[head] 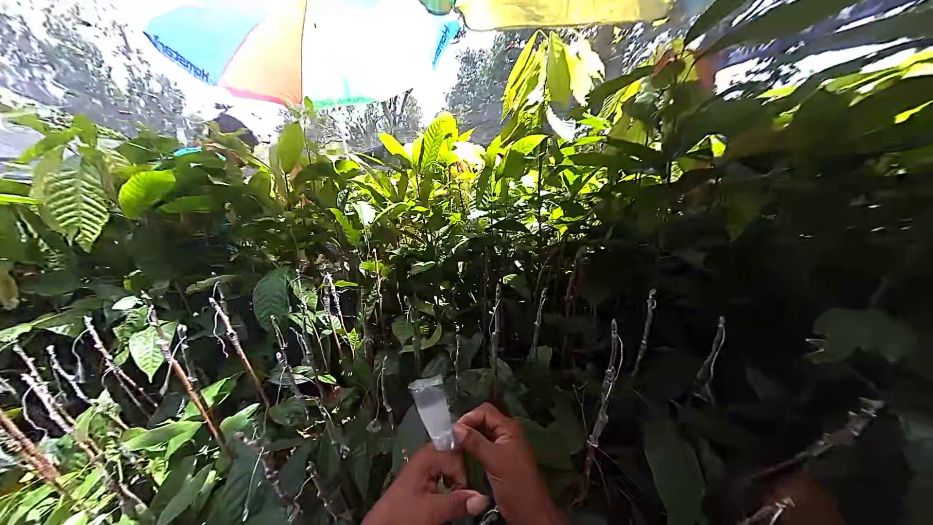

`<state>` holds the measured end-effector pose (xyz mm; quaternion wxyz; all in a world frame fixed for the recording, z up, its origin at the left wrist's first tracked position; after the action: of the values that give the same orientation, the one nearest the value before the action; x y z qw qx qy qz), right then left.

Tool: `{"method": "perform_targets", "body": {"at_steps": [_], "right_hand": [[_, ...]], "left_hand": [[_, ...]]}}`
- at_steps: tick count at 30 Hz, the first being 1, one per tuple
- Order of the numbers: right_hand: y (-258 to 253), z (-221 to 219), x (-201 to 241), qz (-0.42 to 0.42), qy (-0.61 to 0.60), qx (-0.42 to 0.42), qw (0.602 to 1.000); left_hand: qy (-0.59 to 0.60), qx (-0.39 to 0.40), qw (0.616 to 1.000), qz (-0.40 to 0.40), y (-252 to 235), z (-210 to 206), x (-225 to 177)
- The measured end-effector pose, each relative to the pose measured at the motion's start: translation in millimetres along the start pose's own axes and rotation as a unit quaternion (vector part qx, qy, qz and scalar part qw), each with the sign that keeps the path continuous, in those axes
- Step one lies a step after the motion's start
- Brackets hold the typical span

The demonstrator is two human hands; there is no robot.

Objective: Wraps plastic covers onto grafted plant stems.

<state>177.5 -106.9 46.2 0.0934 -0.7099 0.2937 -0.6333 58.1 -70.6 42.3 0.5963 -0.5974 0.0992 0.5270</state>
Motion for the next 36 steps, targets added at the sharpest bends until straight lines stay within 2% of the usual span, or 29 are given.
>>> {"method": "perform_targets", "body": {"at_steps": [2, 4, 5, 7, 9, 11, 13, 15, 16, 19, 22, 24, 26, 29, 32, 36], "right_hand": [[3.4, 1.5, -5.9, 0.06, -0.102, 0.016, 0.993], [8.5, 10.1, -9.2, 0.057, -0.21, 0.008, 0.976], [11.9, 20.3, -9.4, 0.035, -0.257, -0.02, 0.966], [16.4, 52.7, -4.8, 0.002, -0.303, -0.092, 0.948], [17.7, 89.9, 5.4, -0.002, -0.306, -0.153, 0.94], [18.6, 115.7, 13.3, 0.008, -0.291, -0.19, 0.938], [20.2, 124.5, 13.9, 0.015, -0.286, -0.19, 0.939], [22.2, 124.6, 14.4, 0.027, -0.253, -0.178, 0.95], [22.4, 124.3, 15.2, 0.033, -0.227, -0.181, 0.956], [21.7, 125.7, 15.0, 0.034, -0.156, -0.191, 0.969], [19.1, 127.0, 10.1, 0.03, -0.135, -0.151, 0.979], [17.1, 128.6, 6.9, 0.03, -0.129, -0.128, 0.983], [15.8, 131.6, 3.4, 0.029, -0.112, -0.116, 0.986], [14.8, 136.3, -2.0, 0.03, -0.093, -0.109, 0.989], [14.5, 139.3, -4.5, 0.034, -0.081, -0.112, 0.99], [12.5, 140.1, -8.3, 0.036, -0.078, -0.105, 0.991]], "left_hand": [[0.191, -0.105, 0.975, -0.039, 4.6, 3.7, 11.6], [0.365, -0.227, 0.902, -0.038, 10.1, 15.3, 18.7], [0.394, -0.284, 0.873, -0.035, 15.2, 25.5, 20.1], [0.329, -0.417, 0.847, -0.024, 32.0, 52.5, 14.0], [0.181, -0.486, 0.855, -0.021, 44.5, 75.7, 1.1], [0.058, -0.436, 0.898, 0.003, 41.5, 77.9, 2.2], [-0.033, -0.298, 0.952, 0.067, 21.3, 63.9, 23.1], [-0.079, -0.173, 0.973, 0.128, -8.6, 54.2, 51.7], [-0.082, -0.16, 0.971, 0.155, -24.6, 56.9, 65.3], [0.02, -0.253, 0.944, 0.213, -78.8, 87.8, 103.4], [0.075, -0.314, 0.911, 0.255, -132.7, 121.4, 142.2], [0.023, -0.315, 0.901, 0.297, -161.3, 137.0, 162.5], [-0.089, -0.247, 0.907, 0.33, -188.8, 149.2, 180.3], [-0.263, -0.233, 0.863, 0.363, -219.0, 165.8, 195.7], [-0.34, -0.272, 0.833, 0.341, -230.9, 168.7, 188.6], [-0.356, -0.273, 0.851, 0.272, -229.4, 161.6, 179.2]]}}
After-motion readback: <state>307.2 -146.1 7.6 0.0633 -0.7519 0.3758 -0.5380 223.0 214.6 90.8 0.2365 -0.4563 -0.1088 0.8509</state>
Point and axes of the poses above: each hand's wrist, its own y-axis away from the middle knuckle, its own z-axis out of the back of the hand, x = y × z, the point moved 7 cm from there along -y, towards the middle knuckle, and after that the axes turned 5 degrees about y, right-handed, at the moved point
